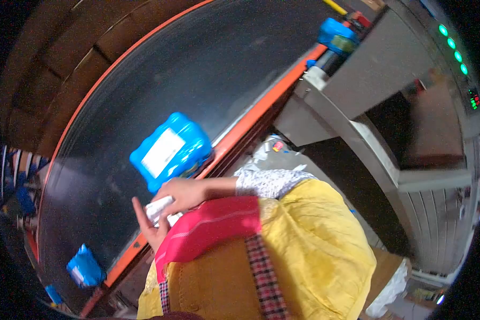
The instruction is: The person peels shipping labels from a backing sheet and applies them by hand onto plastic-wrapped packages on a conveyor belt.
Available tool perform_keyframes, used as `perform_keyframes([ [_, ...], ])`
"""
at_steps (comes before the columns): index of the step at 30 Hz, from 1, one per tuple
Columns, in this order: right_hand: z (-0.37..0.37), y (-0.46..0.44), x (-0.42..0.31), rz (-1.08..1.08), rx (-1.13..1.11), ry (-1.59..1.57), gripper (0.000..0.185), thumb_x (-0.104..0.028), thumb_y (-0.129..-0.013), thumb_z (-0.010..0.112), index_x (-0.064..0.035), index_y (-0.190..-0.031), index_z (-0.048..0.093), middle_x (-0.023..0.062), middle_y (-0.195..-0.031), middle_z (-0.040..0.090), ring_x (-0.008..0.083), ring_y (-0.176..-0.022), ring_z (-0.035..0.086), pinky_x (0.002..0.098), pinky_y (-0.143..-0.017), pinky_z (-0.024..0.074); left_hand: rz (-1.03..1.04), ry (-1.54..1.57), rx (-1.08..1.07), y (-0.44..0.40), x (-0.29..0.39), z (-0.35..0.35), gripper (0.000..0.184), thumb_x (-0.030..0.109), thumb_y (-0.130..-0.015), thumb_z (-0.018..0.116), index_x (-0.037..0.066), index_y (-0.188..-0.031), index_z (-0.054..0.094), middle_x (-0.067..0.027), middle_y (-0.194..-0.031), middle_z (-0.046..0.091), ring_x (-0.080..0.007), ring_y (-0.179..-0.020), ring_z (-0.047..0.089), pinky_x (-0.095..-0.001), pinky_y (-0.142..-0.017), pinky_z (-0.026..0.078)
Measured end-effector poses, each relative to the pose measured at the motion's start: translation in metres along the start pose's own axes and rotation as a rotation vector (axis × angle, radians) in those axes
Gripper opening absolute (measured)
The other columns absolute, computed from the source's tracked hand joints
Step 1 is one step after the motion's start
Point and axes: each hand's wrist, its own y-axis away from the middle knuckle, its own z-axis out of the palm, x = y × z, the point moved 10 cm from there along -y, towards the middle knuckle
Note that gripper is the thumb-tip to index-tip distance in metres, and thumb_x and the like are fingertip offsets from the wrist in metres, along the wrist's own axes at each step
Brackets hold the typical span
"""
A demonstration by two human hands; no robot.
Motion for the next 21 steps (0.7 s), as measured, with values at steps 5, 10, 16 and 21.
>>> perform_keyframes([
  [5,-0.009,0.011,-0.031,-0.277,0.206,0.18,0.016,-0.01,-0.078,0.063,-0.0056,-0.094,0.067,0.0076,-0.089,0.057,0.0245,-0.092,0.053,0.0333,-0.079,0.0438,-0.09,0.249,-0.287,-0.014,0.0,0.016,0.044,0.004,-0.084,0.057,-0.003,-0.126,0.046,-0.0093,-0.104,0.059,-0.0133,-0.087,0.058,-0.0252,-0.075,0.046],
  [10,-0.004,0.014,-0.035,-0.138,0.241,0.099,0.012,-0.012,-0.082,0.062,-0.0047,-0.09,0.067,0.0081,-0.086,0.059,0.0237,-0.085,0.057,0.0334,-0.07,0.0473,-0.118,-0.08,-0.061,-0.004,-0.025,-0.023,0.015,0.007,-0.084,0.059,-0.005,-0.092,0.064,-0.0027,-0.084,0.063,-0.0077,-0.076,0.054,-0.0234,-0.067,0.043],
  [16,-0.054,0.04,-0.066,-0.385,0.643,0.211,0.017,-0.011,-0.082,0.062,-0.0021,-0.096,0.067,0.0097,-0.088,0.064,0.0236,-0.085,0.059,0.033,-0.073,0.0487,-0.033,0.105,0.319,-0.01,-0.044,-0.082,0.056,0.048,-0.094,0.041,-0.005,-0.106,0.056,-0.013,-0.092,0.06,-0.018,-0.081,0.057,-0.0263,-0.064,0.044],
  [21,-0.129,0.092,-0.027,-0.034,1.085,-0.11,0.019,-0.008,-0.09,0.052,0.0045,-0.101,0.062,0.0058,-0.086,0.063,0.0133,-0.086,0.058,0.0258,-0.076,0.0461,-0.017,0.32,0.586,-0.008,-0.042,-0.118,0.032,0.012,-0.092,0.053,-0.004,-0.12,0.05,-0.0135,-0.101,0.059,-0.0186,-0.087,0.057,-0.0301,-0.077,0.047],
])
